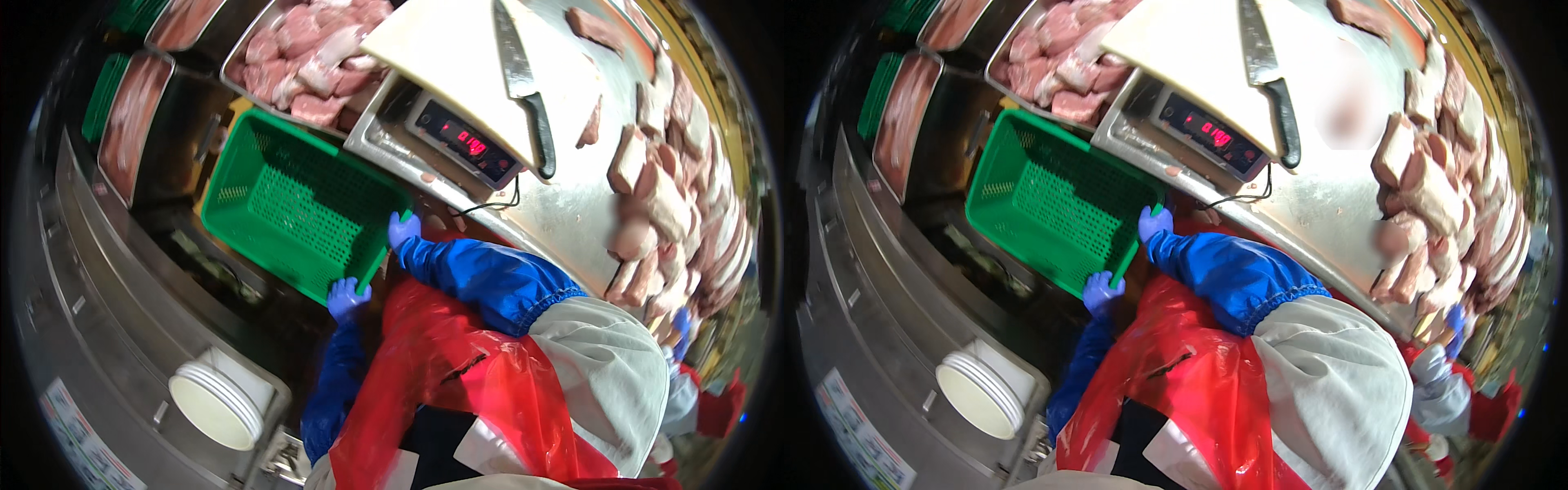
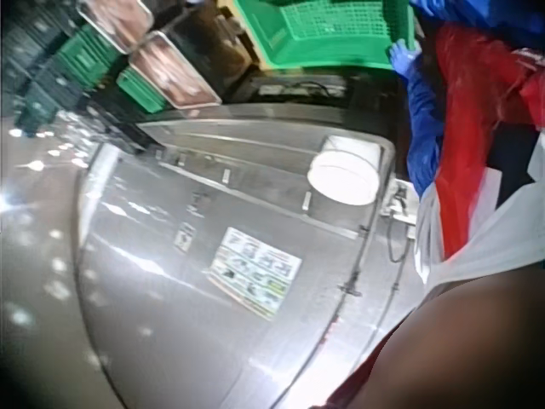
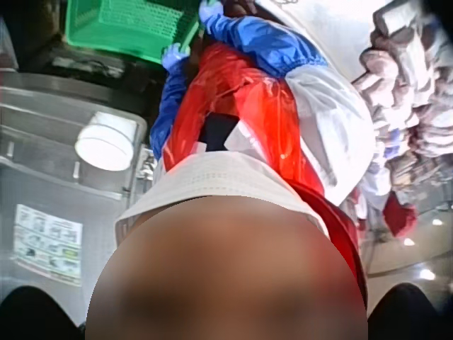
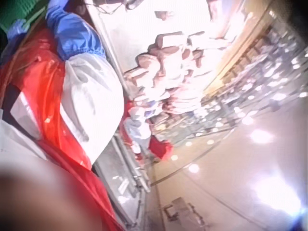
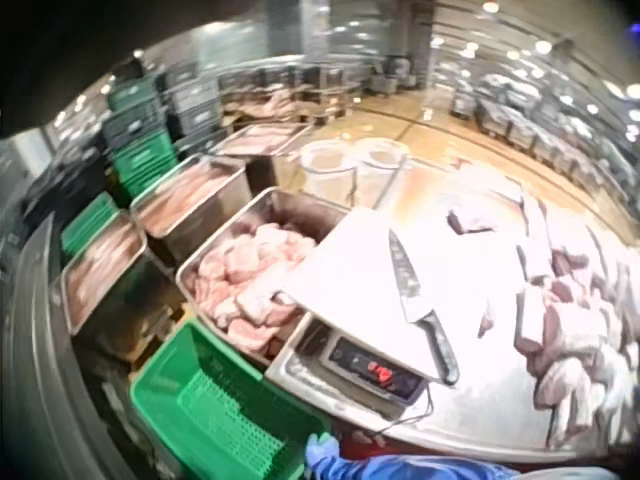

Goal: The person moves a green basket, then uses a knife to cut large pieces of raw meat on a cutting board and places the cut pieces into a metal tray. The person also uses a digital scale to weigh portions of meat during the process.

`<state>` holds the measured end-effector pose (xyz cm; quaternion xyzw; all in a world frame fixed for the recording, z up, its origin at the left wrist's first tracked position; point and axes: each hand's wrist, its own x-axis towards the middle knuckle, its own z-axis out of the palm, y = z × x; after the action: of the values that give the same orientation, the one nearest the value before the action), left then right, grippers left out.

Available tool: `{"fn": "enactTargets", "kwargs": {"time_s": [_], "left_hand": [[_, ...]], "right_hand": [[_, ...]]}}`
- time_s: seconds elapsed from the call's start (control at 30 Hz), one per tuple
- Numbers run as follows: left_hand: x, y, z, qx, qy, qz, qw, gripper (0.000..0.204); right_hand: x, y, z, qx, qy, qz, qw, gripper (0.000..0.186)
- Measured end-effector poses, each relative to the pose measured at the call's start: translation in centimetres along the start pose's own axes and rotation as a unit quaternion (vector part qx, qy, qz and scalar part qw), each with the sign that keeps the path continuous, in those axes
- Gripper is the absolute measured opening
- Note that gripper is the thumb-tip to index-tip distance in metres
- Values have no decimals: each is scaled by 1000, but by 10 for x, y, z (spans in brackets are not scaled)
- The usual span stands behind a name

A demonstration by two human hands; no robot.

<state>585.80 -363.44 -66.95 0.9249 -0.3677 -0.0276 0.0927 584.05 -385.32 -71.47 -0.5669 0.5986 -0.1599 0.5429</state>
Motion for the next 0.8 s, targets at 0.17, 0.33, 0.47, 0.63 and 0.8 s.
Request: {"fn": "enactTargets", "kwargs": {"time_s": [0.17,0.33,0.47,0.63,0.8], "left_hand": [[5,-5,3,-49,-51,42,997,23],[12,-82,42,-220,-149,38,963,24],[44,-94,30,-141,-144,74,977,27],[92,-124,0,-115,-86,127,981,18],[123,-113,6,-57,-104,60,991,26]], "right_hand": [[11,20,5,-30,-13,13,999,32],[1,-23,5,-88,-36,4,995,33],[17,-33,48,-121,-52,50,990,40],[43,-77,102,-164,-213,32,963,60],[48,-122,73,-169,-261,2,951,63]]}}
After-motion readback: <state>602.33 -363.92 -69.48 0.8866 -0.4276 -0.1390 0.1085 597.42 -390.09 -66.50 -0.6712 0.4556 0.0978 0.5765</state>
